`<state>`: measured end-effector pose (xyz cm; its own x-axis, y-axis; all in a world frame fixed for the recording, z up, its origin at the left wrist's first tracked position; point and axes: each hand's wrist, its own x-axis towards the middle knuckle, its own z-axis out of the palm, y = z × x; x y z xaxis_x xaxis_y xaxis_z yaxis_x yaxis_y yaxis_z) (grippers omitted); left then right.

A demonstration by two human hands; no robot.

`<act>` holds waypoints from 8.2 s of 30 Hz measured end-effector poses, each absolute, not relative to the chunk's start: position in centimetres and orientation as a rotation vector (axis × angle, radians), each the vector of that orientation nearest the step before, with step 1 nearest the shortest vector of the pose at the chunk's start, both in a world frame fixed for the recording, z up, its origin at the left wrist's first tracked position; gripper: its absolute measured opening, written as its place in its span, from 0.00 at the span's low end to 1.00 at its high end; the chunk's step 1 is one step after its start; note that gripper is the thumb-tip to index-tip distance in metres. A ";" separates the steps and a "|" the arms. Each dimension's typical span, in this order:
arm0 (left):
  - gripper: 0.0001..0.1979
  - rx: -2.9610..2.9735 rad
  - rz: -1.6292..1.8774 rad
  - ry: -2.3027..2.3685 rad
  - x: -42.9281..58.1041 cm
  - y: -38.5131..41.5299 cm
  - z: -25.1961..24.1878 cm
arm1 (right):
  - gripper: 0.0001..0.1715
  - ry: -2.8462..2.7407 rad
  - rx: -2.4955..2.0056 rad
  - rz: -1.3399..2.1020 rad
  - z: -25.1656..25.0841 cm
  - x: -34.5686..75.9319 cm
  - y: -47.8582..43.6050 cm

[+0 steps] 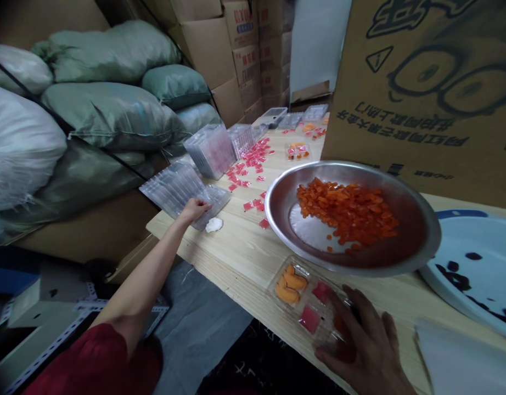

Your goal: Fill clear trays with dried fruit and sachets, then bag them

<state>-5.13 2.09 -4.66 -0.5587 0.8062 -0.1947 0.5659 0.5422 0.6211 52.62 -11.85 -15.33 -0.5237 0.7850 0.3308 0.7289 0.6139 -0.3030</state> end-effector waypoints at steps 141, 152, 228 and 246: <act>0.27 2.401 0.469 1.437 9.5 -20.4 5.5 | 0.61 -0.447 -0.901 1.970 -2.0 30.8 -12.8; 0.19 1.151 0.864 1.238 18.5 -16.5 0.3 | 0.21 -0.948 -1.401 1.184 -3.7 46.3 -21.5; 0.30 0.504 0.994 1.158 37.8 -25.4 -7.5 | 0.07 -1.370 -1.884 0.448 -6.5 58.5 -19.4; 0.22 0.703 0.894 1.058 37.2 -20.8 -6.6 | 0.06 -1.742 -1.861 0.414 -4.9 59.6 -14.3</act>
